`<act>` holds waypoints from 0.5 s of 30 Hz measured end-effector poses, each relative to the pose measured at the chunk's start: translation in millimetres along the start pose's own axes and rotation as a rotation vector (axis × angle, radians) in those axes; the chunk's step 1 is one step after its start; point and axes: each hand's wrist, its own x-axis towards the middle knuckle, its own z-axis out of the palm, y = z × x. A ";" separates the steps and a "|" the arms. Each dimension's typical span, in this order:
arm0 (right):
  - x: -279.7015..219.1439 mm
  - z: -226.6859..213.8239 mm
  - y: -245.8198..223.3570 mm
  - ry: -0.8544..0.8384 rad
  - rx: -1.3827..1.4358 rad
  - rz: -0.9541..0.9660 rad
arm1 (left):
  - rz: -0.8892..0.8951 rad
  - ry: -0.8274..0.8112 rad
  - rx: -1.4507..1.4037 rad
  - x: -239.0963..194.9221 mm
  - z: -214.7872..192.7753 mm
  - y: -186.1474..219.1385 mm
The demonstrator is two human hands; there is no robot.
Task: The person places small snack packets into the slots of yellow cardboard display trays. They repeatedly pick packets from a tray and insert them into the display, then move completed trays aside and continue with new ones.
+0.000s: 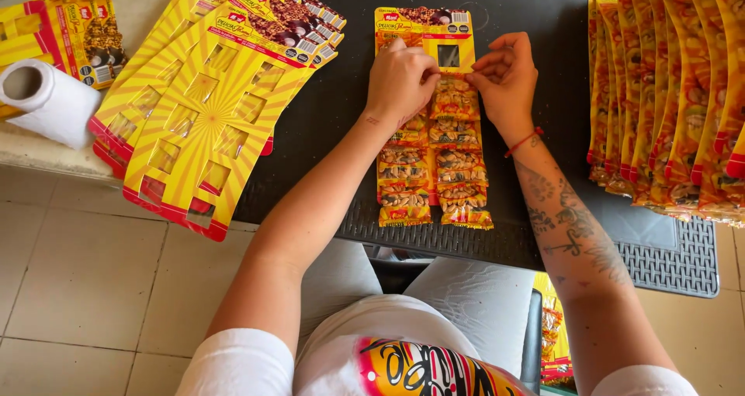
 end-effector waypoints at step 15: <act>138.6 -47.3 136.6 0.250 -1.097 -0.021 | 0.173 -0.504 0.144 -6.5 17.2 32.9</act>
